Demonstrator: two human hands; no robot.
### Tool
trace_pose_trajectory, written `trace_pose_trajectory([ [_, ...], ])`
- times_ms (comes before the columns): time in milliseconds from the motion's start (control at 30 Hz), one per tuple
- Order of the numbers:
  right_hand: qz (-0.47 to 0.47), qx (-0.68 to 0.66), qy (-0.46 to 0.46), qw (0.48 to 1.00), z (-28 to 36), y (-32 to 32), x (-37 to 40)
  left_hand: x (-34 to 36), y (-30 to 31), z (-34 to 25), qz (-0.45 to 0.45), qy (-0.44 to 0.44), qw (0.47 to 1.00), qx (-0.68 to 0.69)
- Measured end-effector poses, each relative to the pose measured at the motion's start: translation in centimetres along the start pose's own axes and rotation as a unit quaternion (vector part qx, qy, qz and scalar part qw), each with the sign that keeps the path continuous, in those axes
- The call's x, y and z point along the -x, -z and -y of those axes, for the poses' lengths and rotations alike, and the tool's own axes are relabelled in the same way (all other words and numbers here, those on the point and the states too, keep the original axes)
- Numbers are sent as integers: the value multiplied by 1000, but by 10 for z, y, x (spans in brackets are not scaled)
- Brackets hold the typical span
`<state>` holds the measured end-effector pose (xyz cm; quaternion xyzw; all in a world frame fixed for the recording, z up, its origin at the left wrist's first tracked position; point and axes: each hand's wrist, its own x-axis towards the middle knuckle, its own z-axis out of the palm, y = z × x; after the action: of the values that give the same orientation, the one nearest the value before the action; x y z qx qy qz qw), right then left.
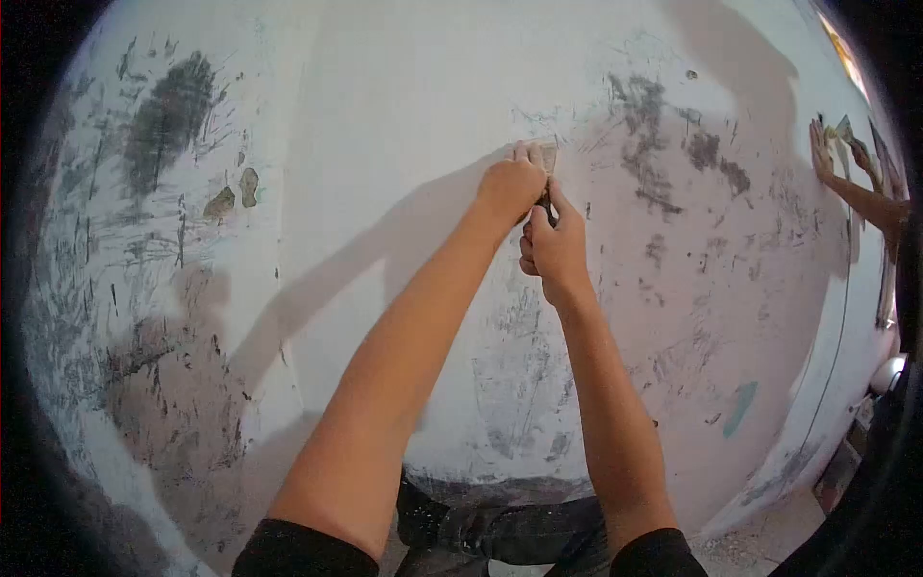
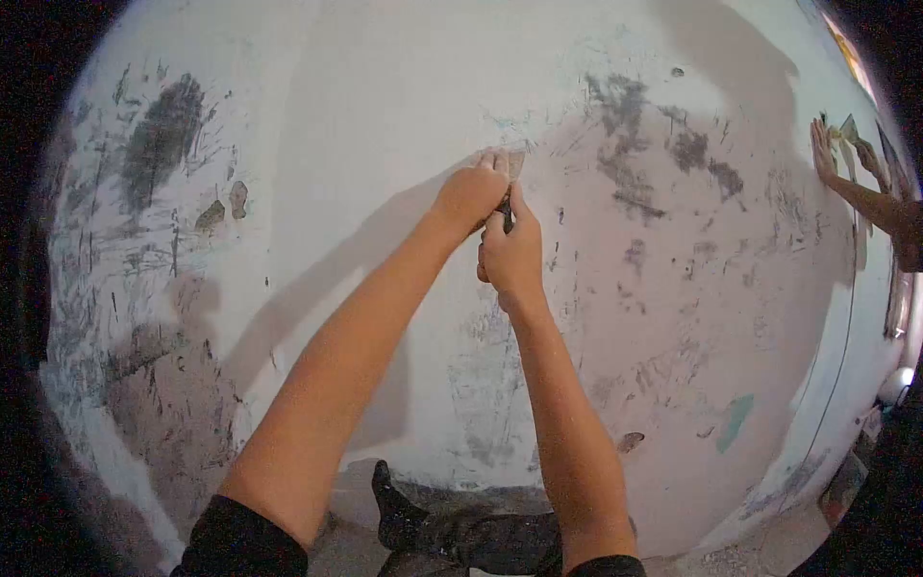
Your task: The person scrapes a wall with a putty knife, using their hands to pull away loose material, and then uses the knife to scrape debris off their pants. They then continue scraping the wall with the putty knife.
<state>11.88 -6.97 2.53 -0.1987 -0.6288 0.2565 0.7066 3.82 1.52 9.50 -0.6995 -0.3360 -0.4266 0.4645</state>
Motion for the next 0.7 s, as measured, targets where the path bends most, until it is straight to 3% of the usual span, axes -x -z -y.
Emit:
trace_pose_trajectory([
  [167,32,33,46,998,-17,25,-1,12,7,6,23,34,994,102],
  [233,-2,187,135,973,-32,50,23,46,14,3,-80,-63,991,81],
  [300,19,250,114,961,-29,85,80,108,34,-4,-56,-91,985,134],
  [333,20,317,109,942,-42,111,113,146,49,-11,-26,-42,974,221],
  [367,48,296,35,953,-46,135,155,194,50,-13,-17,-24,965,260],
  [400,50,395,86,913,-57,159,194,252,50,-11,55,-10,958,282],
  [433,111,378,-158,905,-64,204,266,334,52,-16,109,-36,945,308],
  [500,100,459,-169,866,-81,233,333,412,59,-33,272,195,848,411],
  [567,106,508,-184,834,-66,238,363,465,37,-40,341,324,721,508],
  [600,123,546,-141,817,-67,232,371,481,20,-49,344,319,715,518],
  [667,126,583,-112,795,-70,220,385,508,-5,-69,261,407,621,617],
  [700,105,625,-56,771,-77,213,389,518,-11,-82,273,396,619,621],
])
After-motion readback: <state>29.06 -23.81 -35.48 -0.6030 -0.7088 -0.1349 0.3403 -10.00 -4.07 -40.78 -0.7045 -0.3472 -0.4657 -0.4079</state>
